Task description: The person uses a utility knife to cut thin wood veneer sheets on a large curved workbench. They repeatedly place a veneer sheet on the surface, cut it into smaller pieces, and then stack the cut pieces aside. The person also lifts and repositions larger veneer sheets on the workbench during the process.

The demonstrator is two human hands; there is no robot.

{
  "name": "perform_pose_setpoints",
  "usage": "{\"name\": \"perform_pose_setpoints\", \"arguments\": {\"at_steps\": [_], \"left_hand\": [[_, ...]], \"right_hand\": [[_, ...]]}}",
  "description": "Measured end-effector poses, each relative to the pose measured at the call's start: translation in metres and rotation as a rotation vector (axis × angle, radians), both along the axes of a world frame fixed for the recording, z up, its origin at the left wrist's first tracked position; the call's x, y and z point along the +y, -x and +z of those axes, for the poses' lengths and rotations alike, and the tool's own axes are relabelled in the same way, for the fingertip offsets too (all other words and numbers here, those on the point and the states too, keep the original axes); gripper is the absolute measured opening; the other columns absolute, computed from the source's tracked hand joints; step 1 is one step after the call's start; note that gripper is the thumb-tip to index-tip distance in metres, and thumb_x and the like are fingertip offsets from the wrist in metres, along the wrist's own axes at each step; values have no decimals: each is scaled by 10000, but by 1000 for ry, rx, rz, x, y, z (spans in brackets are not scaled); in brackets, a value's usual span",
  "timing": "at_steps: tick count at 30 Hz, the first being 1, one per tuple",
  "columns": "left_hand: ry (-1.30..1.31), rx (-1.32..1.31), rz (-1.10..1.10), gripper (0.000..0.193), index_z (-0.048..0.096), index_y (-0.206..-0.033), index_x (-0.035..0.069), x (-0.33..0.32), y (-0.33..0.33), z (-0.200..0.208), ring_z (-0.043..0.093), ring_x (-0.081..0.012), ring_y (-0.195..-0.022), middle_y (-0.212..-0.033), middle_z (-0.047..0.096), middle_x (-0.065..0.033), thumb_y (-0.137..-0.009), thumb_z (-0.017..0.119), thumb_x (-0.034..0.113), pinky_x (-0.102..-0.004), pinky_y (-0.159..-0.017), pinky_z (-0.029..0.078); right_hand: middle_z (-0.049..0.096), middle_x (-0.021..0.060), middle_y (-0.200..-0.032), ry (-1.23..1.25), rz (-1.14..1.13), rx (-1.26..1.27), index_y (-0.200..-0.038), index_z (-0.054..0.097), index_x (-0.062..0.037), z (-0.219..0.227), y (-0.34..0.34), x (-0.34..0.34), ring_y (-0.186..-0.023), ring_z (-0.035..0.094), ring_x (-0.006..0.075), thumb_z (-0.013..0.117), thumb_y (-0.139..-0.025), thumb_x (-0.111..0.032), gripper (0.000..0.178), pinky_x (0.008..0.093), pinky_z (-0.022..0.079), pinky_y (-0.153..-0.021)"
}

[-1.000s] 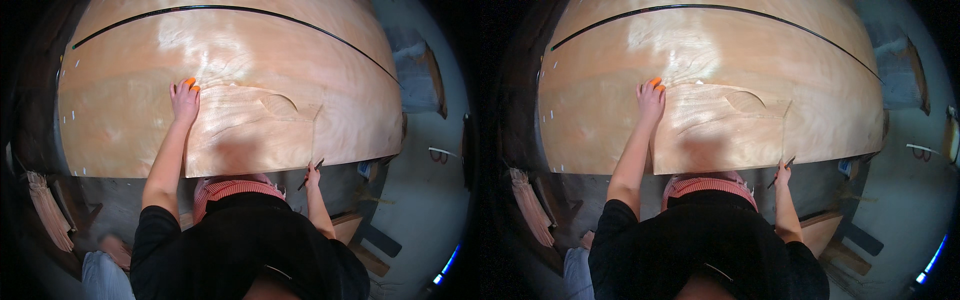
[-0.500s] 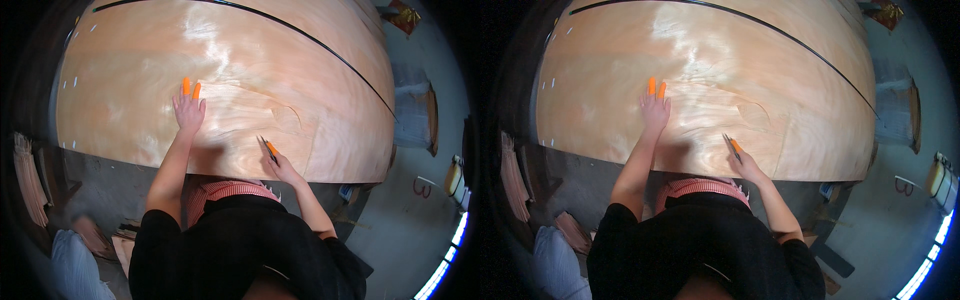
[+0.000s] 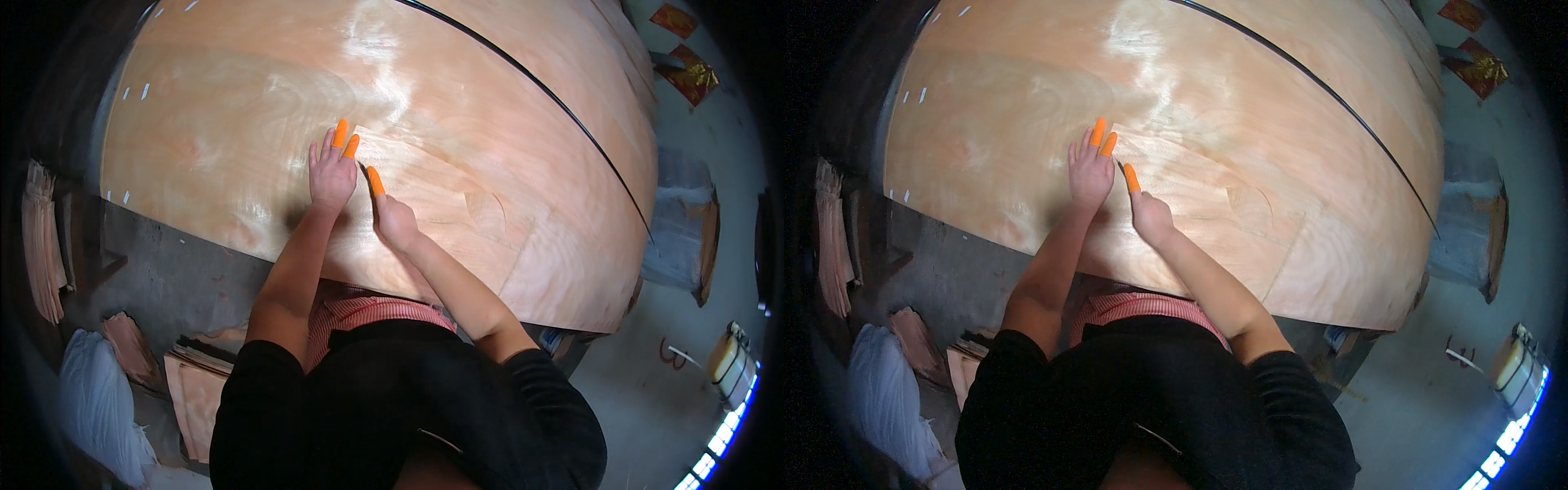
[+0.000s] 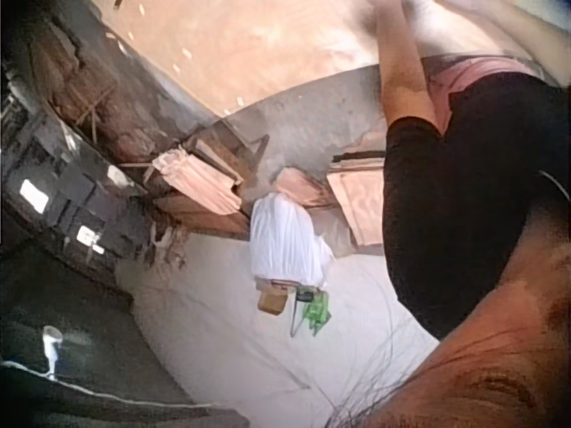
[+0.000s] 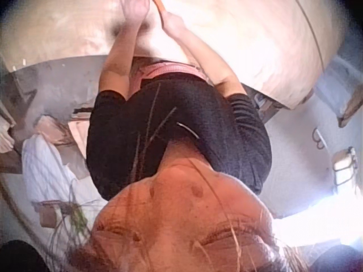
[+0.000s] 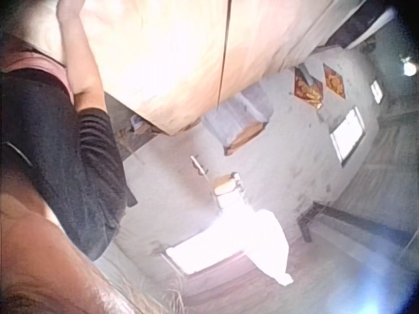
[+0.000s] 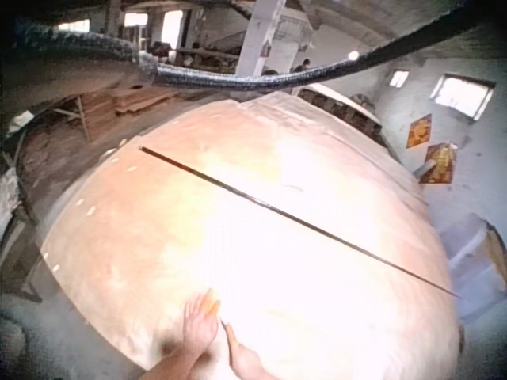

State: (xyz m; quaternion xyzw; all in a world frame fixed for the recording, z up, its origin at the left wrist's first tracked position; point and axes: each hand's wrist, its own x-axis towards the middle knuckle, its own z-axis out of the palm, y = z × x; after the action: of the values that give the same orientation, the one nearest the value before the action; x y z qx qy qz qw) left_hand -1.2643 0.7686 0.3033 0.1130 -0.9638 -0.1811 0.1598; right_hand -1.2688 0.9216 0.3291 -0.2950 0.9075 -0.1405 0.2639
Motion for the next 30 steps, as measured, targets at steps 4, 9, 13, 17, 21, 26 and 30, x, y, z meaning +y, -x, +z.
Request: {"name": "perform_pose_setpoints", "arguments": {"at_steps": [4, 9, 13, 17, 21, 26, 30], "left_hand": [[-5, 37, 2, 381, 547, -1068, 94, -3, 3, -11, 339, -250, -1188, -1203, 439, -106, -699, 574, 188, -491, -953, 238], [-100, 41, -17, 456, 555, -1054, 100, 0, 4, 5, 343, -252, -1183, -1222, 421, -100, -647, 644, 286, -503, -944, 237], [-42, 72, -18, 515, 530, -1087, 131, 0, 6, 3, 336, -244, -1189, -1240, 405, -86, -634, 661, 339, -493, -948, 236], [-37, 40, 6, 564, 496, -1123, 160, 0, 4, 6, 332, -224, -1193, -1234, 411, -73, -630, 669, 373, -485, -949, 238], [-56, -32, -14, 608, 453, -1166, 168, -4, -1, 2, 305, -231, -1209, -1295, 340, -80, -641, 672, 381, -508, -913, 266], [-168, -4, 2, 578, 516, -1097, 135, -6, -1, 10, 327, -212, -1197, -1198, 438, -71, -607, 696, 385, -486, -952, 240], [-189, 35, -17, 576, 530, -1078, 116, -6, -2, 13, 328, -217, -1194, -1193, 441, -79, -596, 704, 379, -493, -956, 233]], "right_hand": [[548, 192, -728, 29, 36, 7, -1154, 378, 1, 3, -17, 32, -622, 553, 327, 412, -725, -25, 431, 432, 446, -548], [534, 160, -688, -194, 377, 45, -935, 499, -37, 1, 31, 104, -613, 555, 303, 445, -721, -45, 220, 406, 456, -539], [533, 129, -730, -269, 735, 21, -861, 514, -76, 30, 130, 144, -692, 554, 298, 465, -718, -77, 152, 397, 461, -602], [555, 142, -791, -361, 612, -153, -914, 531, -97, 51, 181, 156, -768, 549, 287, 440, -741, -193, 217, 373, 442, -669], [574, 145, -851, -195, 609, -194, -973, 522, -66, 61, 181, 121, -807, 544, 295, 386, -781, -289, 324, 371, 423, -705], [542, 104, -812, -142, 656, 35, -1011, 488, -120, 38, 167, 25, -712, 553, 283, 515, -734, -115, 278, 375, 464, -600], [519, 102, -750, -44, 980, 244, -1094, 490, -208, 38, 169, -14, -683, 553, 268, 440, -746, -76, 375, 372, 468, -584]]}}
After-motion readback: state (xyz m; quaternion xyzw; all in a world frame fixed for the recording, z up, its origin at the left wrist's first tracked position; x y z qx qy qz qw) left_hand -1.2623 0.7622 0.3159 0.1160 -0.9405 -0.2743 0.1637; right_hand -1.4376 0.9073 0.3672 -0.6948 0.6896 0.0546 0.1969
